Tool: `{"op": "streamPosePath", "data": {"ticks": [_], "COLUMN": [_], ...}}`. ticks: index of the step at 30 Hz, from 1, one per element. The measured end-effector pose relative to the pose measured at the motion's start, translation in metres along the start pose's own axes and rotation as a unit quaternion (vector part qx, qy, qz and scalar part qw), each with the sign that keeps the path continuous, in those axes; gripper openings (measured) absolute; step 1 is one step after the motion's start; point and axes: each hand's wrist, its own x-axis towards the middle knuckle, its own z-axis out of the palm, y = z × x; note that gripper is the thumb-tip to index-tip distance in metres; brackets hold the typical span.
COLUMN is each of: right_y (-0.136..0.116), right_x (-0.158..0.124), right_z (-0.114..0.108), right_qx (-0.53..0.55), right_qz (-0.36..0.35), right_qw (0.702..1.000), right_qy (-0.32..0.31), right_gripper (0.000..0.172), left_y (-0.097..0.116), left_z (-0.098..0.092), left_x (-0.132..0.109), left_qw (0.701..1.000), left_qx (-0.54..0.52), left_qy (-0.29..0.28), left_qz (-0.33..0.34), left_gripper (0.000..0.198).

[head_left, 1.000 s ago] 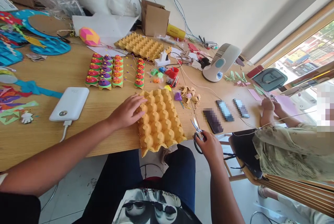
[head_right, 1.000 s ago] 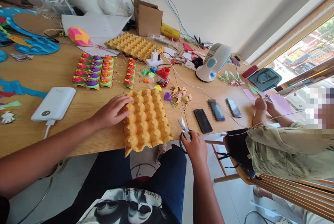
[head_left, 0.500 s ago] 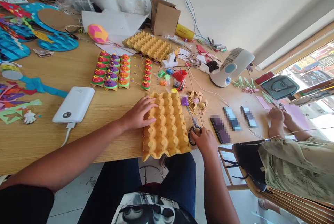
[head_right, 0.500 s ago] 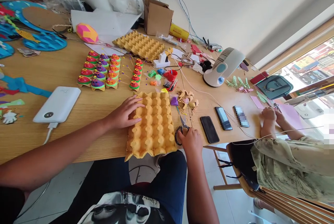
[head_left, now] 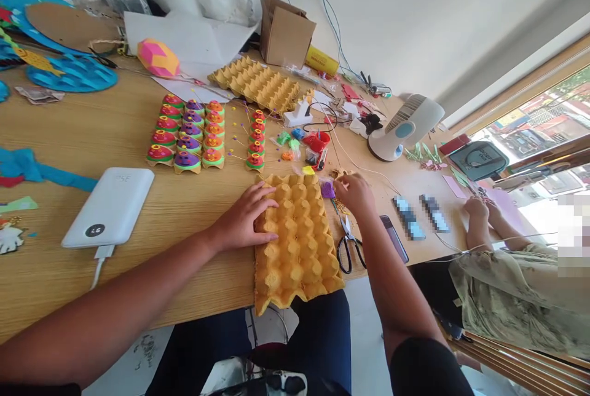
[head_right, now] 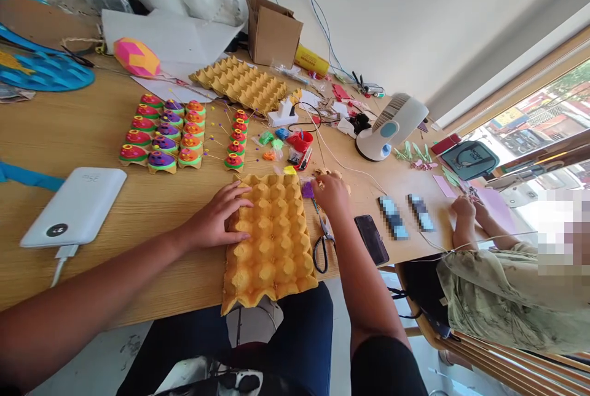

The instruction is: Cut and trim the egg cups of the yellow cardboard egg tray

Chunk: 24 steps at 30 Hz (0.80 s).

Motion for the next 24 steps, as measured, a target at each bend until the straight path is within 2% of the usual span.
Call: {"op": "streamPosePath", "data": {"ticks": [3,5,8,12,15,18,21,24], "right_y": [-0.023,-0.033,-0.040,-0.035,-0.023,-0.004,0.016,0.031], "right_x": [0.062,0.090,0.115,0.127,0.126,0.112,0.081,0.036], "right_z": [0.010,0.018,0.028,0.029,0.016,-0.003,-0.015,-0.013], "right_qx": [0.001,0.002,0.013,0.067,0.132,0.211,0.315,0.437], "right_qz": [0.027,0.055,0.097,0.148,0.181,0.203,0.206,0.194], "right_qw": [1.000,0.998,0.992,0.978,0.963,0.946,0.917,0.871], "right_qy": [-0.010,-0.036,-0.076,-0.129,-0.148,-0.143,-0.134,-0.109], "right_gripper": [0.041,0.045,0.041,0.040,0.041,0.040,0.041,0.040], "left_y": [-0.002,-0.003,-0.003,-0.003,-0.004,-0.005,-0.007,-0.009], "left_z": [0.001,0.001,0.002,0.002,0.002,0.003,0.005,0.006], "left_x": [0.000,0.000,0.001,0.002,0.002,0.001,0.001,0.000], "left_qw": [1.000,1.000,1.000,1.000,1.000,1.000,1.000,1.000], "left_qx": [-0.002,-0.005,-0.006,-0.001,-0.003,-0.002,-0.001,0.005], "left_qy": [-0.006,-0.009,-0.009,-0.019,-0.021,-0.021,-0.016,-0.008], "left_qz": [-0.002,-0.002,-0.002,-0.005,-0.015,-0.016,-0.010,-0.001], "left_gripper": [0.061,0.062,0.063,0.063,0.064,0.064,0.062,0.060]}}
